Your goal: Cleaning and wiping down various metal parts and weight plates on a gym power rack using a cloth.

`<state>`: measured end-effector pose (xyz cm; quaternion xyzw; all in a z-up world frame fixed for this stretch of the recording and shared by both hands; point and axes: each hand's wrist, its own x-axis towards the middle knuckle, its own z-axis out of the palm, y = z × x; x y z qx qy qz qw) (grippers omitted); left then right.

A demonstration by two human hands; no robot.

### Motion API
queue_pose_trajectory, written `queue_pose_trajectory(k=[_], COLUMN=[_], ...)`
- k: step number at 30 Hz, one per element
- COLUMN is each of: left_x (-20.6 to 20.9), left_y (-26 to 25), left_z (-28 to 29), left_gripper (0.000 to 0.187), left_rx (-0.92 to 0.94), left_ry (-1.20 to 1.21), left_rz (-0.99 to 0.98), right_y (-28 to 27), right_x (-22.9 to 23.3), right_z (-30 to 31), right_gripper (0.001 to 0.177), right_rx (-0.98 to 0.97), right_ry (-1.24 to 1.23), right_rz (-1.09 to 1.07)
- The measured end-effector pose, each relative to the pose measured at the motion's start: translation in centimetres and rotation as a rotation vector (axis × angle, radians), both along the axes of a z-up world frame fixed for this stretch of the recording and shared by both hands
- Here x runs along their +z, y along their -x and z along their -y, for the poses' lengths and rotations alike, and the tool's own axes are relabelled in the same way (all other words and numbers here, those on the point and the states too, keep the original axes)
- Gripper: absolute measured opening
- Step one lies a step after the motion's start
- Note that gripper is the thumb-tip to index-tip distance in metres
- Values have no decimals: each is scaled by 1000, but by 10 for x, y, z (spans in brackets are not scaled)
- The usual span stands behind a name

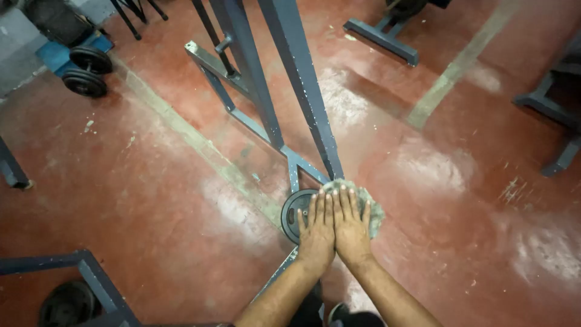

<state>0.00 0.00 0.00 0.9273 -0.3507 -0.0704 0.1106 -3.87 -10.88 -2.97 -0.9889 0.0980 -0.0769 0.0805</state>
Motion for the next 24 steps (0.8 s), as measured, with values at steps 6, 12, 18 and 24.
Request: queue_pose_trajectory(k=[6,12,18,24], left_x=[31,9,19,41], left_y=[-43,-74,-92,-118], left_z=[43,105,178,200], left_gripper=[89,87,93,97], left_rx=[23,178,456,635], left_ry=[-14,71,87,198], left_rz=[39,184,72,124], right_y=[-48,-97,-149,-193], right_x=[22,18,28,51], right_z=[45,115,187,205], right_gripper=[71,69,67,64], right_rx=[42,201,453,637], right_ry=[-31,-14,163,-17], right_rz=[-15,77,91,198])
